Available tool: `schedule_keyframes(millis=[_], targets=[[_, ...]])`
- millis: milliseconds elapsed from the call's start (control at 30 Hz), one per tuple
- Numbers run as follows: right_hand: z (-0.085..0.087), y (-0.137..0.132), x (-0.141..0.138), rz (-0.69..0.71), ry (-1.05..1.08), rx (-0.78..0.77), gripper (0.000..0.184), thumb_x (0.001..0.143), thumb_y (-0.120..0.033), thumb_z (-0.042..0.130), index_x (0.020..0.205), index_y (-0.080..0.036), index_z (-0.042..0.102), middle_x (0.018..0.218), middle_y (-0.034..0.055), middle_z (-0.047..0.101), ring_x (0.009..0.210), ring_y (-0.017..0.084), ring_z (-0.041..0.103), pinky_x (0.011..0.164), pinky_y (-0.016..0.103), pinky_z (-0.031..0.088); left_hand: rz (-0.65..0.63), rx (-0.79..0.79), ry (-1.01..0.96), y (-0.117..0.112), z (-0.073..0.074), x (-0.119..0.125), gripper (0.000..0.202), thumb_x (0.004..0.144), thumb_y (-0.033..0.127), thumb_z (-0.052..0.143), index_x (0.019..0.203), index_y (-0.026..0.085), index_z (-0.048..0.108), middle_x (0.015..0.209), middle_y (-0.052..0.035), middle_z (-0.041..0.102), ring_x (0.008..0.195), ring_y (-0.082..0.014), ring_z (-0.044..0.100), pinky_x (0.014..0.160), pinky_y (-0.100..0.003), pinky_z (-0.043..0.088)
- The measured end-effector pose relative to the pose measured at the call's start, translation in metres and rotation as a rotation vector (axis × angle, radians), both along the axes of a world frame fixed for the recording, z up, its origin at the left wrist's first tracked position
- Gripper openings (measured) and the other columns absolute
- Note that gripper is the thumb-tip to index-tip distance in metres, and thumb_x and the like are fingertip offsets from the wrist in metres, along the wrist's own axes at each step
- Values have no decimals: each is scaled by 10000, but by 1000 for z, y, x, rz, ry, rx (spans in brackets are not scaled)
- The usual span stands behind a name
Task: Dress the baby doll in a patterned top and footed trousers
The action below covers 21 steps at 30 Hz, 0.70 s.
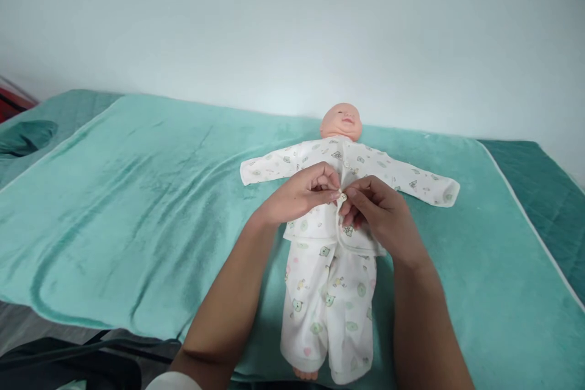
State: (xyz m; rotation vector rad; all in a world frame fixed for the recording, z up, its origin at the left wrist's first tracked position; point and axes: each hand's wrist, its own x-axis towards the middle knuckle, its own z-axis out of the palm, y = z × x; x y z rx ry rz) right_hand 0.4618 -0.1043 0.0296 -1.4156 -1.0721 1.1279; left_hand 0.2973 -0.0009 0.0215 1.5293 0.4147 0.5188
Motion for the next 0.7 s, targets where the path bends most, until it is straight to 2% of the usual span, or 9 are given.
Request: schedule_keyframes(millis=[233,467,633,700], targets=[[0,0,-1,27,-30,-10,193,943,-405,616,958,-214,594,699,-12,681,567,112,642,517,215,482,-43,42,43,1,3,-3,103,918,271,587,979,192,561,834,1,625,802,-124,584,746,-265,438],[-2,1,0,59,-70,-12,185,954,-403,590,961,-218,585,731,-6,690,585,117,646,535,229,488,0,116,151,-1,4,-1,67,855,171,573,900,206,538,803,22,626,764,-118,591,692,-255,427],[-1,0,3,96,-46,-7,191,944,-409,609,951,-218,597,683,-13,673,531,115,620,502,232,466,-41,75,152,-1,7,-3,69,849,177,574,912,202,561,780,19,651,735,-112,597,675,-248,433],[-2,-1,5,53,-8,32,178,939,-404,620,952,-227,603,667,-20,661,501,113,599,470,233,447,15,92,114,0,5,-2,53,869,202,574,919,195,588,765,12,650,729,-112,592,678,-251,439]])
